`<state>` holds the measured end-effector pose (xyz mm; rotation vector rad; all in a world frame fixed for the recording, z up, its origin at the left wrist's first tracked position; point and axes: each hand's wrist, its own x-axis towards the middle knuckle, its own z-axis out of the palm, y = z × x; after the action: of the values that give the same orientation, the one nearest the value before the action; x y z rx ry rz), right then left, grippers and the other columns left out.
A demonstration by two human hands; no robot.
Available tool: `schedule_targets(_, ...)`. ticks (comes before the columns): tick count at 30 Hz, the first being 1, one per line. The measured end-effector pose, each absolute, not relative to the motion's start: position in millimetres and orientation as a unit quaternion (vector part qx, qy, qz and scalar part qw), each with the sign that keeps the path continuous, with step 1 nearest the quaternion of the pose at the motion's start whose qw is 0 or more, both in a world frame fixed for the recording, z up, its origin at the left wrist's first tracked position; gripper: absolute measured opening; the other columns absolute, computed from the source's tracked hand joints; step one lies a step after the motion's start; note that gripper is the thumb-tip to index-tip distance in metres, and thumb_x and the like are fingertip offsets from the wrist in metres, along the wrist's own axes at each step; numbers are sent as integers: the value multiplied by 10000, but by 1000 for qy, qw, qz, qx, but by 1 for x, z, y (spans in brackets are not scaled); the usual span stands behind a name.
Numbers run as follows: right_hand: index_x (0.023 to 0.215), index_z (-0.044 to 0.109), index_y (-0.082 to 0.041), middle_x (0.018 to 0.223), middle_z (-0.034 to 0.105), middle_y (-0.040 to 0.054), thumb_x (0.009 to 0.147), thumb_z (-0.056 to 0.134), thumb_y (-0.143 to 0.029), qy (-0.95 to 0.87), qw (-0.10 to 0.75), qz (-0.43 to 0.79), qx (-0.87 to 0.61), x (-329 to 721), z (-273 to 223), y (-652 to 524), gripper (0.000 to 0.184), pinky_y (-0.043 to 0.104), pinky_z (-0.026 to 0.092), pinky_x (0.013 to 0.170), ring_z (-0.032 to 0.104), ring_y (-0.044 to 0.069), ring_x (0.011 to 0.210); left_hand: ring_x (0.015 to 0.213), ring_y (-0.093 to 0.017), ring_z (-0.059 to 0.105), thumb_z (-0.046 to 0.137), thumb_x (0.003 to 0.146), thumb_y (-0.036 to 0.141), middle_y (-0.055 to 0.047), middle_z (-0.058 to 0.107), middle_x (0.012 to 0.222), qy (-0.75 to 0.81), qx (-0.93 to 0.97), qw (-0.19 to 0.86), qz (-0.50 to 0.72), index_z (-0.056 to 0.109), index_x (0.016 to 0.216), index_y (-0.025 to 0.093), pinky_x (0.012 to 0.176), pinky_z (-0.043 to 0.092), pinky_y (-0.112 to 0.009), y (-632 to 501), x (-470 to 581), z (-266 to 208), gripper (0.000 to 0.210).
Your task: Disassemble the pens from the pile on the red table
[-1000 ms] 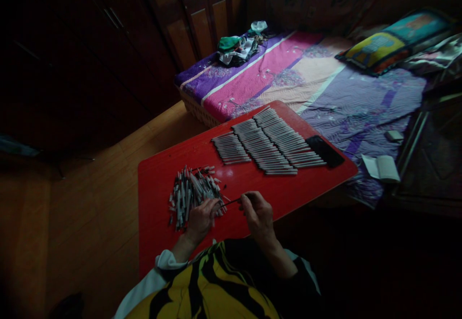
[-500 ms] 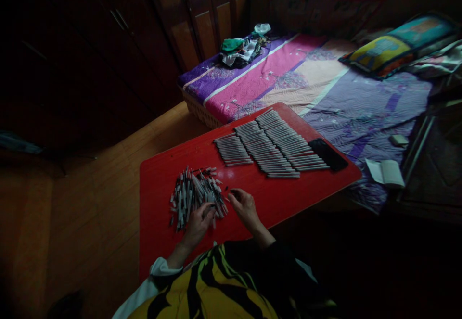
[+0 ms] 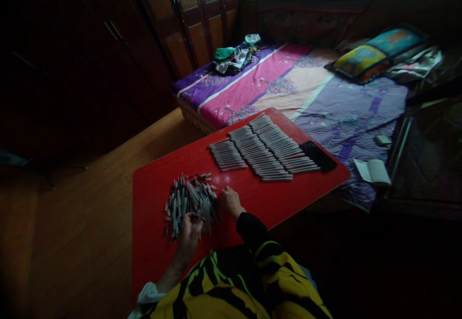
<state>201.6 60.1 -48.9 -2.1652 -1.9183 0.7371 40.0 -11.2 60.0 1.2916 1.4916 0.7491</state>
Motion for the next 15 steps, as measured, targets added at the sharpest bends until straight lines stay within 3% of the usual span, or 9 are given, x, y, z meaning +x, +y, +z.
schedule_targets(8, 861, 648, -110, 949, 604, 146, 848, 409, -118, -613, 77, 249, -746, 208, -49, 60, 240, 250, 404, 733, 581, 191, 878, 625, -141, 524, 455, 802, 432, -57, 557, 850, 586, 529, 528, 314, 401, 959, 169, 561, 423, -269, -10, 40, 54, 311)
schedule_targets(15, 833, 644, -129, 944, 616, 140, 838, 425, -162, -530, 167, 290, -779, 230, -50, 39, 222, 263, 413, 726, 581, 184, 860, 593, -145, 513, 391, 840, 421, -43, 547, 783, 585, 566, 499, 298, 416, 954, 171, 565, 418, -276, -11, 39, 57, 276)
